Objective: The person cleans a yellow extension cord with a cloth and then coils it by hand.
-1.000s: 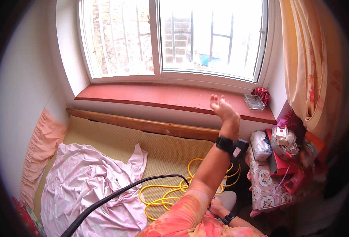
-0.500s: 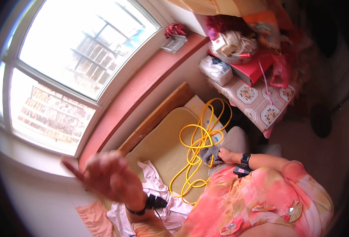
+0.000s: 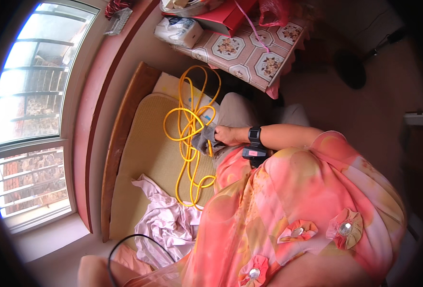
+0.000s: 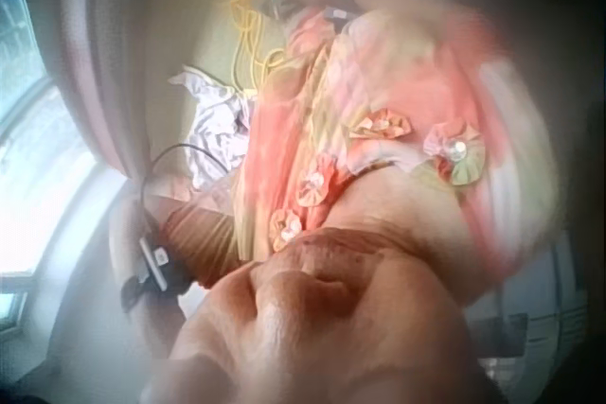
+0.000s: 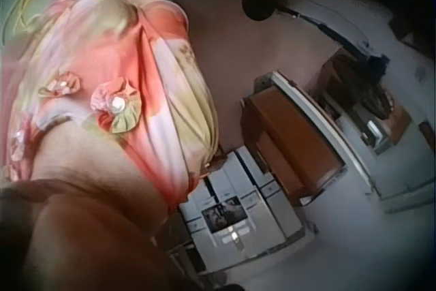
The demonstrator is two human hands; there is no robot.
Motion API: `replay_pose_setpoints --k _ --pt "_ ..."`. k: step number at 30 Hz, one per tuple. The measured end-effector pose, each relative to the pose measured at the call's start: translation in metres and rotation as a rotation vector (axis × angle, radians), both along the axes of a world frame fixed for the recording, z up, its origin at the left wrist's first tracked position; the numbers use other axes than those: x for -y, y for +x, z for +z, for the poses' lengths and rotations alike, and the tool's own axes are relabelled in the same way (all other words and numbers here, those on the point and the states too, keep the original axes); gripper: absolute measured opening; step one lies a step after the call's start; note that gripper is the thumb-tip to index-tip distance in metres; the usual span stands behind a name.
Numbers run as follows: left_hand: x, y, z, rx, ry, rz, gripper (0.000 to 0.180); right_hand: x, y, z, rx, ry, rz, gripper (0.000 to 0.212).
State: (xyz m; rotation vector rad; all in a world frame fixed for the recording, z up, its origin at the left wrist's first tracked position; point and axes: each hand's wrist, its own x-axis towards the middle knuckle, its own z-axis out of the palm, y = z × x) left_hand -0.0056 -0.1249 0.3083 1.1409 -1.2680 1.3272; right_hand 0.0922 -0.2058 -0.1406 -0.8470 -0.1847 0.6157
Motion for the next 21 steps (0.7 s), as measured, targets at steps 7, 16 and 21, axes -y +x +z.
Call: replay_pose_setpoints --k 7,16,21 --pt "-0.006 0.031 -0.016 -0.351 0.029 -0.154 0.029 0.011 -0.002 0.008 -0.06 -0.06 -0.006 0.02" --pt "-0.004 0.058 -0.037 -0.569 -0.022 -0.272 0.027 0.019 -0.002 0.016 -0.138 0.054 -0.042 0.021" --pt "-0.015 0.068 -0.036 -0.604 -0.016 -0.336 0.027 0.015 0.004 0.008 -0.026 -0.022 -0.042 0.021"
